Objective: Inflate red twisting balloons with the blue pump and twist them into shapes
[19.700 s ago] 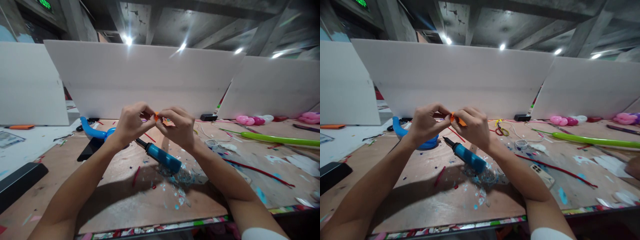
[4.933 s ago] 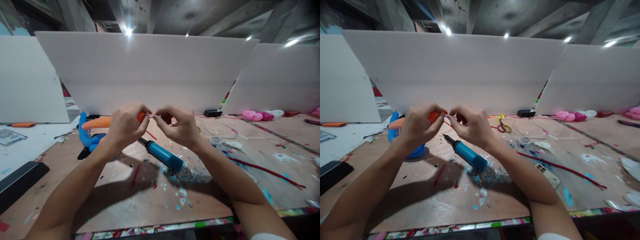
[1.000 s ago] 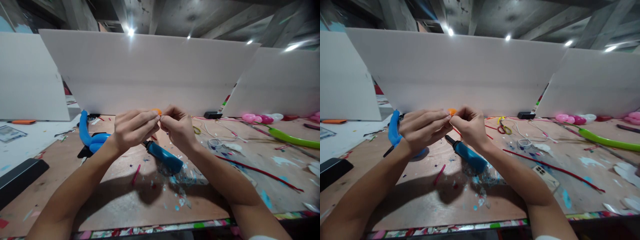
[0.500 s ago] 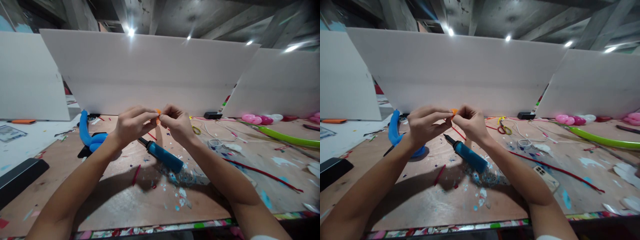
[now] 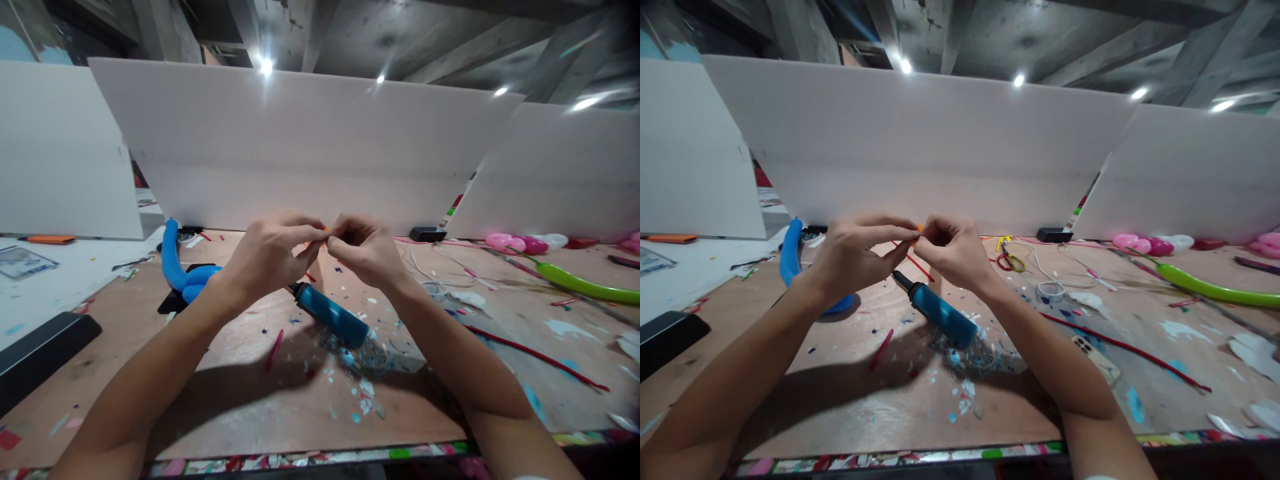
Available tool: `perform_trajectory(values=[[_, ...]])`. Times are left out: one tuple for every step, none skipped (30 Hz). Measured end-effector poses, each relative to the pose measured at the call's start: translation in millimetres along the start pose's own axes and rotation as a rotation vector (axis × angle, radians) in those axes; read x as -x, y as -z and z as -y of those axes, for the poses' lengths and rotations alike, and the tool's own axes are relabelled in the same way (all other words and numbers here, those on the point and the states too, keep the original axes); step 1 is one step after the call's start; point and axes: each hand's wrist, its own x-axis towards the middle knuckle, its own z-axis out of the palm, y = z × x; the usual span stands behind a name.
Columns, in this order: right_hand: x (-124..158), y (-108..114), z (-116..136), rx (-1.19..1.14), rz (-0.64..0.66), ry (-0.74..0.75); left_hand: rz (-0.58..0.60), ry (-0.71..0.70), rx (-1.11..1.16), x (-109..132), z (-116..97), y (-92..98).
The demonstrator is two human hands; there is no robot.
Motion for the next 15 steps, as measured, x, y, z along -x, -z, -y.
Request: perform_trajectory(values=[[0.8,-0.1,1.7,0.02,-0.005,0.013,-0.009,0.018,-0.011,-0.3,-2.5,-0.7],[1.8,-0.5,3.3,0.041,-0.018,0.028,-0.022,0.029,-0.024,-0.5,-4.8,-1.3],[2.8,-1.0,4.8,0.056,-0.035,0.043,-0.037,0.031,-0.038,-0.7,-6.5,-1.7],[3.6,-1.5,5.9,0.062,-0.054,0.054,-0.05,0.025,-0.053,-0.8,-7.7,-1.7],[4.4,-1.8,6.7,0.058,-0.072,0.059,-0.054,0.011,-0.067,-0.9,-8.4,-1.3],[4.9,-1.9,7.2,0.044,-0.083,0.057,-0.05,-0.008,-0.073,-1.1,-8.5,-0.5],[5.1,-1.7,7.3,0.022,-0.086,0.048,-0.039,-0.025,-0.071,-1.2,-8.3,0.7],[5.2,-1.2,7.3,-0.003,-0.081,0.036,-0.025,-0.037,-0.06,-1.4,-7.8,2.0],[5.1,-0.6,7.1,-0.028,-0.072,0.024,-0.015,-0.047,-0.044,-1.6,-7.3,3.2],[4.9,0.1,7.0,-0.051,-0.058,0.015,-0.012,-0.05,-0.03,-1.8,-7.0,4.2],[4.7,0.6,7.0,-0.07,-0.045,0.01,-0.016,-0.052,-0.023,-1.9,-6.8,4.6],[4.5,0.9,7.1,-0.082,-0.038,0.008,-0.021,-0.05,-0.027,-1.8,-6.9,4.5],[4.3,1.0,7.3,-0.085,-0.038,0.011,-0.026,-0.048,-0.04,-1.5,-7.2,3.7],[4.2,0.8,7.8,-0.083,-0.043,0.017,-0.033,-0.05,-0.06,-1.1,-7.5,2.3],[4.3,0.3,8.4,-0.077,-0.053,0.023,-0.045,-0.056,-0.082,-0.6,-7.9,0.5]])
